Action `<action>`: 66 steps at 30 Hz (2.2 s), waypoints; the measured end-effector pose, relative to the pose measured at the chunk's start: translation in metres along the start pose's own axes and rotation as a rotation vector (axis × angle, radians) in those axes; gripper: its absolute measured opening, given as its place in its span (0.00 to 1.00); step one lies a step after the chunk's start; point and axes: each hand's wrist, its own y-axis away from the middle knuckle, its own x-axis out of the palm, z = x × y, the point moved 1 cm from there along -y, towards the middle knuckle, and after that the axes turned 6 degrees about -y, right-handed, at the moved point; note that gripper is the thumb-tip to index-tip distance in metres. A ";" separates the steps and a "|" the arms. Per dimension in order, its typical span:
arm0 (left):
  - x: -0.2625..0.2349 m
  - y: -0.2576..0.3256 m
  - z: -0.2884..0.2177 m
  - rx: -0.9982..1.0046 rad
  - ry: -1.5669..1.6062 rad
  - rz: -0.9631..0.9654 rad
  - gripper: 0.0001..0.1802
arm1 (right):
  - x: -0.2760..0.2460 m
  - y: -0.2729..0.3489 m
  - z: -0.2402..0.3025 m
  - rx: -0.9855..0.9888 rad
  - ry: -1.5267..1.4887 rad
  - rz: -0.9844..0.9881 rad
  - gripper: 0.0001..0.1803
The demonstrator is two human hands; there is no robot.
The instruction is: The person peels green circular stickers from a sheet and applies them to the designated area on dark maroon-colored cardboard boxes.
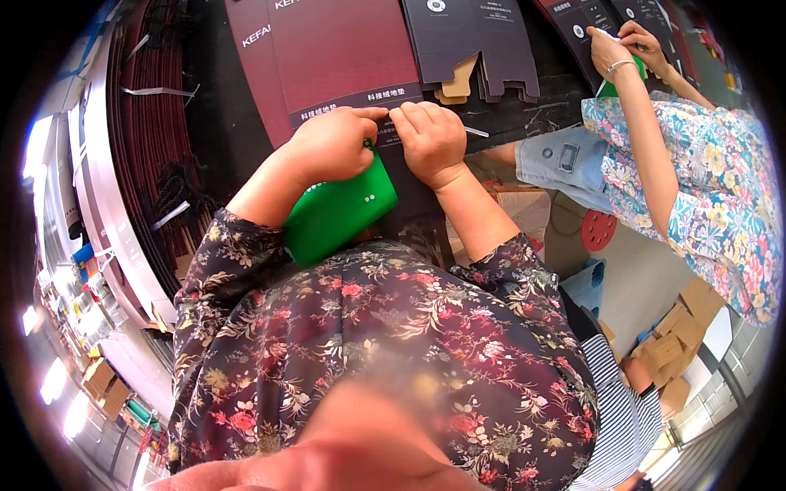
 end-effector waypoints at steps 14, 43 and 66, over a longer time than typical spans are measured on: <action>-0.007 0.022 0.005 -0.048 -0.011 -0.021 0.12 | -0.015 0.010 -0.007 0.785 -0.504 0.045 0.15; 0.051 0.202 0.014 -0.583 0.374 -0.354 0.15 | 0.138 -0.212 0.190 0.679 -1.056 0.992 0.43; 0.044 0.186 0.005 -0.423 0.275 -0.485 0.11 | 0.034 -0.194 -0.020 0.707 -1.707 0.370 0.12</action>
